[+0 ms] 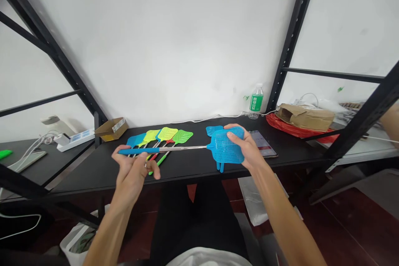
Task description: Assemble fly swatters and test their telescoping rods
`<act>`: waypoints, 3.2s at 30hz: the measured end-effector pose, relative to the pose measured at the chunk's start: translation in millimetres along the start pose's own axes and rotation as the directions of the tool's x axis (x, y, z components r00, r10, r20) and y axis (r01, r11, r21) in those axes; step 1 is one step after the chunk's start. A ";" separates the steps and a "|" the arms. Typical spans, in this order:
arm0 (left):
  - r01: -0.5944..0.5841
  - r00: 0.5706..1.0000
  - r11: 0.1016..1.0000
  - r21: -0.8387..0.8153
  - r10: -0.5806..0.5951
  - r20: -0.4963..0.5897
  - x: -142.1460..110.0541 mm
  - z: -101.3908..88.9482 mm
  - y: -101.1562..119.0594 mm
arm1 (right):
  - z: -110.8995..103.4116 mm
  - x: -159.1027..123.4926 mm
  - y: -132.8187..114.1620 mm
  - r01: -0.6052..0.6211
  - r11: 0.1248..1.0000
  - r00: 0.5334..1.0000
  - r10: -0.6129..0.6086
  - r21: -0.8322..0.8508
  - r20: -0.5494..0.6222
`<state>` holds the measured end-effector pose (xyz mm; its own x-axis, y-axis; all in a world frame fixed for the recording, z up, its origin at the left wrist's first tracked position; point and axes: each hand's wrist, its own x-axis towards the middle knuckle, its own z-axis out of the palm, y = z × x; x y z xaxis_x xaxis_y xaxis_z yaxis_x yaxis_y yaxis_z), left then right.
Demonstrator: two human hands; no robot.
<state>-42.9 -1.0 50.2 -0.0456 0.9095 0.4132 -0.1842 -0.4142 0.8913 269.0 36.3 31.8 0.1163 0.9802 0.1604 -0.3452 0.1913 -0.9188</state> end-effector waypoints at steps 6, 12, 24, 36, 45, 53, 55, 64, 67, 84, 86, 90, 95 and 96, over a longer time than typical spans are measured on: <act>0.032 0.990 0.997 0.065 -0.041 0.136 -14.2 22.6 -3.2 | 25.5 -3.0 18.0 -0.011 1.000 0.999 0.010 0.014 0.042; 0.043 0.988 0.975 0.217 -0.074 0.134 -6.8 10.4 -9.1 | 5.9 3.0 5.8 -0.056 0.998 0.996 0.055 0.011 0.066; 0.002 0.822 0.813 0.582 -0.333 0.463 4.8 1.2 -58.5 | -53.7 43.4 19.3 0.014 0.979 0.937 -0.084 -0.205 -0.339; -0.018 0.930 0.333 0.943 -0.341 0.138 1.3 55.9 -107.0 | -43.1 40.3 21.7 0.001 0.974 0.977 -0.050 -0.228 -0.209; -0.145 0.928 0.179 0.973 -0.316 0.196 5.0 72.8 -95.7 | -37.7 39.0 24.7 0.010 0.969 0.988 -0.048 -0.247 -0.149; 0.039 0.990 -0.128 0.991 -0.131 -0.056 25.3 -43.0 -92.2 | -28.4 37.0 25.6 0.008 0.964 0.995 -0.033 -0.264 -0.089; 0.049 0.968 -0.130 0.990 -0.238 -0.079 28.4 -54.0 -93.4 | -25.4 35.6 25.8 0.001 0.961 0.997 -0.021 -0.275 -0.071; -0.052 0.974 0.208 0.977 -0.204 0.095 20.6 -24.9 -78.5 | 2.8 27.7 49.4 -0.018 0.936 0.993 0.057 -0.350 0.100; -0.109 0.972 0.424 0.899 -0.143 0.185 10.7 -2.3 -62.6 | 22.7 18.8 62.1 -0.153 0.874 0.938 0.276 -0.461 0.212; -0.279 0.892 0.589 0.759 -0.135 0.432 -12.8 38.8 -31.2 | 42.4 -4.0 48.8 0.107 0.956 0.962 -0.031 -0.272 0.270; -0.310 0.896 0.519 0.797 -0.121 0.428 -14.8 39.3 -30.9 | 44.9 -8.2 51.2 0.154 0.918 0.960 -0.052 -0.365 0.275; -0.346 0.888 0.434 0.832 -0.134 0.440 -19.1 34.6 -28.1 | 47.4 -10.2 57.1 0.139 0.940 0.951 -0.040 -0.311 0.305; -0.339 0.858 0.457 0.822 -0.208 0.469 -20.0 24.7 -19.9 | 54.4 -12.5 63.3 0.089 0.962 0.960 -0.013 -0.258 0.280; -0.331 0.850 0.477 0.814 -0.223 0.477 -19.0 23.2 -18.0 | 55.2 -13.2 64.0 0.092 0.962 0.956 -0.014 -0.257 0.292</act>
<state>-15.9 -11.6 30.6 0.4704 0.8487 0.2416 0.7265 -0.5279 0.4399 194.0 38.4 -9.2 -0.1559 0.9497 0.2715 -0.0823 0.2614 -0.9617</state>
